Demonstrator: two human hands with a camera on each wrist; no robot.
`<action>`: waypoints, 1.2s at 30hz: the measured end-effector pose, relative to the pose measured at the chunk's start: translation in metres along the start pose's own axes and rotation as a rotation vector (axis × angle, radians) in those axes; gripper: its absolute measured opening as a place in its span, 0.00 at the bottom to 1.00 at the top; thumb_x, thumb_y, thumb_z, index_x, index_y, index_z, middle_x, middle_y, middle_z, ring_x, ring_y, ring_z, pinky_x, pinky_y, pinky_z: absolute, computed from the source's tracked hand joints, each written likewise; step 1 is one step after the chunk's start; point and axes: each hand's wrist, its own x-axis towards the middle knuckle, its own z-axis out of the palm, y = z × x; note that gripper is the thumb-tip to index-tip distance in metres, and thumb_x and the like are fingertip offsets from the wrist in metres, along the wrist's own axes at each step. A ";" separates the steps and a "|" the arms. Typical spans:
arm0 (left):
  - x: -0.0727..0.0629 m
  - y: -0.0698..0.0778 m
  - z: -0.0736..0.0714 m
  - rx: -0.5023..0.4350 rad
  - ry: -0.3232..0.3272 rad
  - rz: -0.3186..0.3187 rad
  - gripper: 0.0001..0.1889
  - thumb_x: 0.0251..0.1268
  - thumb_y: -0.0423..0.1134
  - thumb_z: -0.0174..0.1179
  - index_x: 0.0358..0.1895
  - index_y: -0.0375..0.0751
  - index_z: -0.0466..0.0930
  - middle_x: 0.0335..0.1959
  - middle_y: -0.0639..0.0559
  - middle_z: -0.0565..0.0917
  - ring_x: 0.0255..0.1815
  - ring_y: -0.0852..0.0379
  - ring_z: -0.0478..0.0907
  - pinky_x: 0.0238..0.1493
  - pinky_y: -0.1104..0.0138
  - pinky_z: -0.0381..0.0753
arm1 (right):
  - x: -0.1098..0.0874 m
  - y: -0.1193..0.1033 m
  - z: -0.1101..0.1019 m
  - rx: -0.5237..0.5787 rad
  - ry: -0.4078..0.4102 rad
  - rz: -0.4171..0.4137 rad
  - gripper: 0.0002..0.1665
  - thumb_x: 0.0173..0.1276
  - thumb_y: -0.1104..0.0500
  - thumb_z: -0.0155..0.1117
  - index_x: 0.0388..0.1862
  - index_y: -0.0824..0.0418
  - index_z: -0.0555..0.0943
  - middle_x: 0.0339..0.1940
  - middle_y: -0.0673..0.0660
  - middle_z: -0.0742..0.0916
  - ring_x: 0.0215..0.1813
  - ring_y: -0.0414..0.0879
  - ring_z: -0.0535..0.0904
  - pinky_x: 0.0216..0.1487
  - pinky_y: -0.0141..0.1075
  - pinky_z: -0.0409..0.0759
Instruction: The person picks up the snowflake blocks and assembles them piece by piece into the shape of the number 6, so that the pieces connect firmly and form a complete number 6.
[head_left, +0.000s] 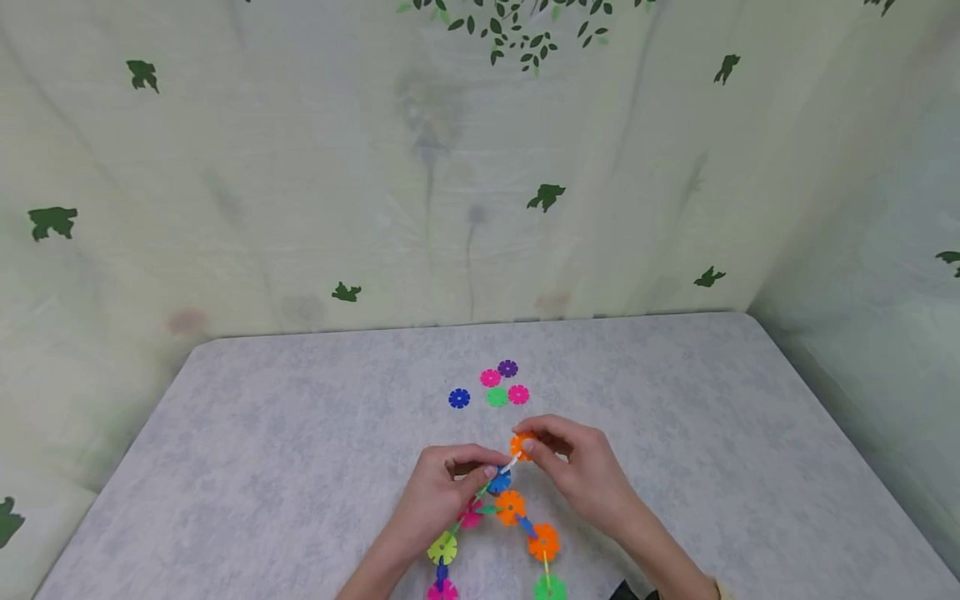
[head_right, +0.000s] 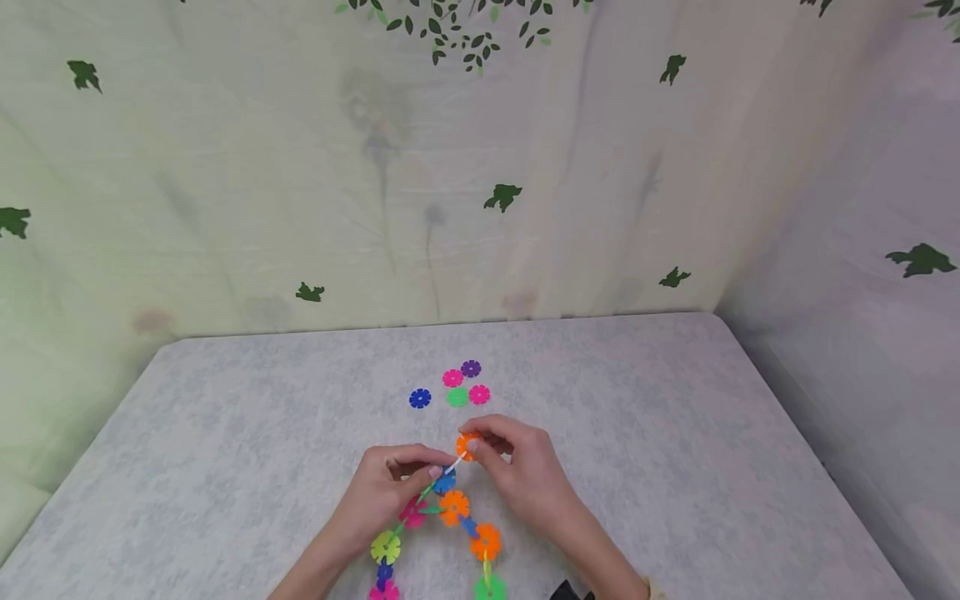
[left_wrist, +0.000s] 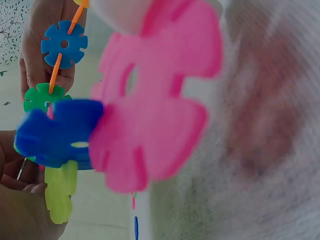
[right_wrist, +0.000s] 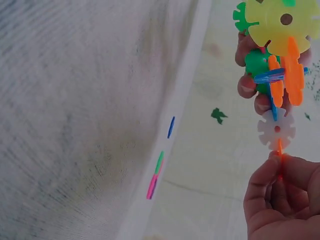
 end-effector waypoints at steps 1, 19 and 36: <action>0.001 0.000 0.001 -0.011 0.008 -0.007 0.09 0.69 0.30 0.59 0.45 0.42 0.88 0.38 0.49 0.86 0.28 0.59 0.79 0.32 0.71 0.79 | 0.000 0.000 0.000 0.014 0.005 0.025 0.12 0.69 0.63 0.65 0.48 0.50 0.85 0.41 0.46 0.86 0.41 0.46 0.83 0.45 0.36 0.83; 0.008 -0.009 0.000 -0.187 -0.005 -0.164 0.18 0.72 0.43 0.58 0.58 0.36 0.79 0.40 0.44 0.79 0.25 0.52 0.80 0.31 0.63 0.83 | 0.005 0.010 0.008 0.150 -0.124 0.131 0.20 0.72 0.61 0.62 0.61 0.56 0.80 0.55 0.53 0.84 0.50 0.50 0.80 0.46 0.35 0.82; 0.015 -0.011 -0.009 -0.137 0.085 -0.266 0.16 0.67 0.45 0.64 0.49 0.37 0.83 0.42 0.48 0.85 0.38 0.53 0.81 0.41 0.65 0.80 | 0.065 0.036 -0.022 -0.108 -0.192 0.031 0.16 0.73 0.66 0.58 0.57 0.64 0.80 0.50 0.59 0.85 0.49 0.51 0.81 0.48 0.39 0.81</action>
